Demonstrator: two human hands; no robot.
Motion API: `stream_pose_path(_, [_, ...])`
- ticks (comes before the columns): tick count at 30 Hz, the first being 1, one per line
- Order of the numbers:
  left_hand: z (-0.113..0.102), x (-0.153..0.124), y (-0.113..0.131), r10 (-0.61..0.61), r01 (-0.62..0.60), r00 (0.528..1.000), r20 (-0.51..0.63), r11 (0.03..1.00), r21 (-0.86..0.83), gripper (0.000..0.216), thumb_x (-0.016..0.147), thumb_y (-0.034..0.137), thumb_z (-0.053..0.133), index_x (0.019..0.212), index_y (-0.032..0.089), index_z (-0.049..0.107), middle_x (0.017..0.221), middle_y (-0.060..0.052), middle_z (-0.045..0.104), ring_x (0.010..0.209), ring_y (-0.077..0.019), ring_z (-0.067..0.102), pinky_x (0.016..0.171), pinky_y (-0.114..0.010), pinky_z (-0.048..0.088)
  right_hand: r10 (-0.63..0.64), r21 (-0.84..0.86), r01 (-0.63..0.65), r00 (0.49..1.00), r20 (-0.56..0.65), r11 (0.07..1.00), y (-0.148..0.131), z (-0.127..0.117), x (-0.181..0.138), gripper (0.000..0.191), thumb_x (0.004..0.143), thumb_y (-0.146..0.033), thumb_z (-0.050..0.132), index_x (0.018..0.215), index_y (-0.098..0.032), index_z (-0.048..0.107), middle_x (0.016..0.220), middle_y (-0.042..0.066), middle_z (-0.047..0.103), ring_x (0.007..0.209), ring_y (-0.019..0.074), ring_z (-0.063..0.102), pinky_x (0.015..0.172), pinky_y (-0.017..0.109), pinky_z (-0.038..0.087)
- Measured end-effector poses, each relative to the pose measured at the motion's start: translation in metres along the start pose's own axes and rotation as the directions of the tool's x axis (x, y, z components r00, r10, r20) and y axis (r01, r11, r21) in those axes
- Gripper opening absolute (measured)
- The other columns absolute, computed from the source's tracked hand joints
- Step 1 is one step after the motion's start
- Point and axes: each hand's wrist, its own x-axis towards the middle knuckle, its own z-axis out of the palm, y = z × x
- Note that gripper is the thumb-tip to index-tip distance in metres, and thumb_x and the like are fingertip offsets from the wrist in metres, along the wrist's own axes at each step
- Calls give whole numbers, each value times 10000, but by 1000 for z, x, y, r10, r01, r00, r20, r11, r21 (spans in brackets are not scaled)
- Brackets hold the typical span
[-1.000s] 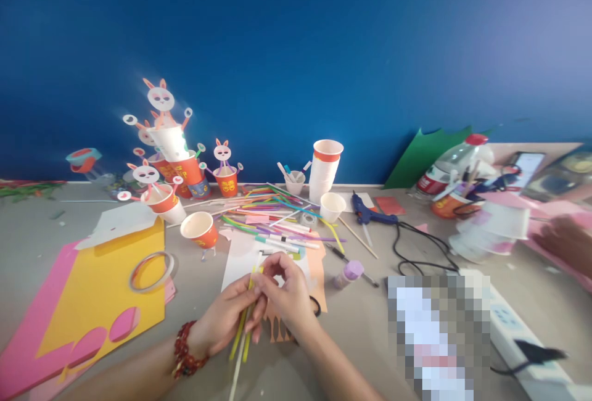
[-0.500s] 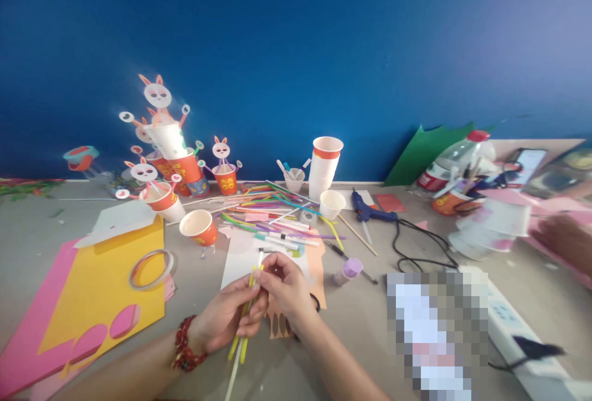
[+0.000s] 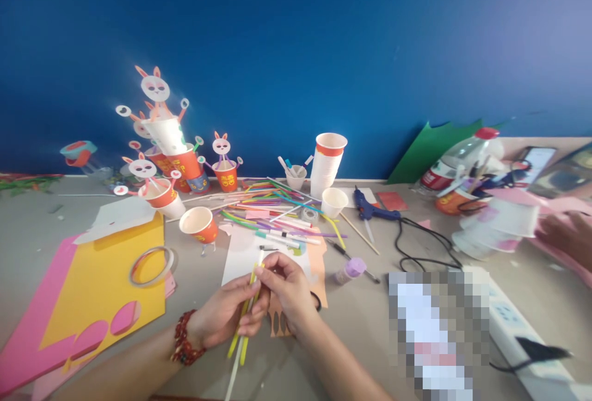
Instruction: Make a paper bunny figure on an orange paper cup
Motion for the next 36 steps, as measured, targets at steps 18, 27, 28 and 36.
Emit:
stream_pose_path(18, [-2, 0, -1, -37, 35, 999, -21, 997, -72, 248, 911, 341, 599, 789, 174, 462, 601, 66, 395, 429, -37, 257, 397, -157, 263, 53, 16, -53, 999, 2, 998, 7, -1, 0, 265, 715, -344, 838, 739, -178, 632, 640, -42, 596, 575, 77, 541, 569, 178, 451])
stream_pose_path(27, [-2, 1, 0, -41, 38, 998, -45, 997, -60, 281, 887, 369, 633, 802, 187, 437, 594, 77, 373, 431, -39, 228, 382, -150, 227, 48, -68, -47, 999, 16, 997, 4, -2, 0, 244, 726, -379, 821, 752, -184, 678, 675, -31, 600, 615, 95, 531, 597, 201, 430])
stream_pose_path(28, [-1, 1, -1, -36, 33, 998, -55, 998, -56, 291, 881, 379, 641, 804, 188, 435, 593, 79, 372, 431, -38, 226, 382, -149, 225, 55, -80, -53, 998, 31, 995, 3, -2, 0, 242, 721, -382, 823, 768, -184, 692, 706, -22, 616, 646, 105, 549, 623, 208, 443])
stream_pose_path(36, [0, 1, -3, -38, 36, 997, -72, 999, -28, 338, 836, 409, 698, 818, 193, 439, 589, 80, 393, 431, -39, 253, 390, -150, 246, 80, -180, -62, 992, 95, 982, -5, -3, 1, 243, 736, -409, 796, 724, -172, 744, 785, 14, 615, 778, 160, 581, 719, 249, 464])
